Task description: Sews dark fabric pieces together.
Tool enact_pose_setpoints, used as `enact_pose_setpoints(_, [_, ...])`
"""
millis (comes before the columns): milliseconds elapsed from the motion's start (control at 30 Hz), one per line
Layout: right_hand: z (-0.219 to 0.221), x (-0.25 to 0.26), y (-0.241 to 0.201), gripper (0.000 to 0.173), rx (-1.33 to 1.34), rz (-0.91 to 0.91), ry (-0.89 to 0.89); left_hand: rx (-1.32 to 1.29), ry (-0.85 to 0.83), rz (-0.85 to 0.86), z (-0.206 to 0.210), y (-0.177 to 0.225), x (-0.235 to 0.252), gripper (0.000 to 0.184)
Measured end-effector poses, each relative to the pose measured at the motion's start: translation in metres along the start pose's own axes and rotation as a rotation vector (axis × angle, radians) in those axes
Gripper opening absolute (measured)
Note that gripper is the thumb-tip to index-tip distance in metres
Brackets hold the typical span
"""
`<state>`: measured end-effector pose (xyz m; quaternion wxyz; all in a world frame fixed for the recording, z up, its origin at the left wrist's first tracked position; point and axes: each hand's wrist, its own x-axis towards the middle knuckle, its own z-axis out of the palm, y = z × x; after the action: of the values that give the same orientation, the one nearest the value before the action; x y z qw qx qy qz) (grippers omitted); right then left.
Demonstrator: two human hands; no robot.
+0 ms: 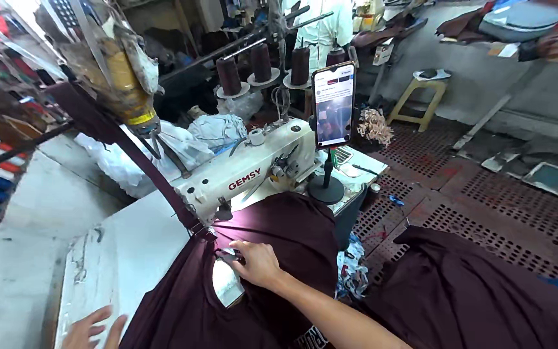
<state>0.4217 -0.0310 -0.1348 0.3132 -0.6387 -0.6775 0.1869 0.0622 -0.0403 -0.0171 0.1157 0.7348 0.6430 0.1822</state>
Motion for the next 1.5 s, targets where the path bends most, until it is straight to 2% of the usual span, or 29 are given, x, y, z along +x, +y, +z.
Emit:
enact_pose_setpoints(133, [-0.018, 0.003, -0.013, 0.034, -0.066, 0.063, -0.131, -0.202, -0.053, 0.157, 0.057, 0.08, 0.016, 0.039])
enact_pose_setpoints(233, [-0.028, 0.002, -0.034, 0.037, -0.132, 0.048, -0.147, -0.308, -0.07, 0.168, 0.104, 0.115, 0.036, 0.034])
enact_pose_setpoints(400, [-0.008, 0.028, -0.047, 0.032, -0.081, 0.089, -0.248, -0.337, 0.033, 0.141, 0.166, 0.123, 0.067, 0.031])
enact_pose_setpoints(467, [0.008, 0.034, -0.03, 0.028, -0.125, 0.052, -0.167, -0.276, 0.06, 0.206, 0.178, 0.113, 0.068, 0.033])
enact_pose_setpoints(533, [0.009, 0.036, -0.015, 0.023, -0.169, -0.034, -0.095, -0.245, 0.093, 0.303, 0.18, 0.101, 0.065, 0.036])
enact_pose_setpoints(667, [0.0, 0.037, 0.004, 0.027, -0.154, -0.176, -0.129, -0.241, -0.035, 0.319, 0.168, 0.079, 0.053, 0.042])
enact_pose_setpoints(833, [0.005, 0.035, 0.011, 0.04, -0.196, -0.279, -0.071, -0.234, 0.03, 0.342, 0.177, 0.076, 0.055, 0.036])
enact_pose_setpoints(1000, [0.011, 0.032, 0.008, 0.047, -0.315, -0.346, -0.009, -0.06, 0.129, 0.473, 0.187, 0.074, 0.053, 0.036])
enact_pose_setpoints(1167, [0.015, 0.036, 0.004, 0.053, -0.411, -0.384, -0.024, 0.009, 0.095, 0.472, 0.188, 0.075, 0.054, 0.042])
enact_pose_setpoints(1333, [0.021, 0.048, 0.001, 0.05, -0.414, -0.369, 0.023, 0.098, 0.098, 0.395, 0.183, 0.086, 0.066, 0.039])
enact_pose_setpoints(1433, [0.028, 0.059, -0.003, 0.034, -0.388, -0.35, 0.045, 0.201, 0.133, 0.362, 0.183, 0.091, 0.077, 0.035])
enact_pose_setpoints(1500, [0.028, 0.062, -0.017, 0.023, -0.34, -0.247, -0.056, 0.195, 0.176, 0.362, 0.183, 0.091, 0.087, 0.036])
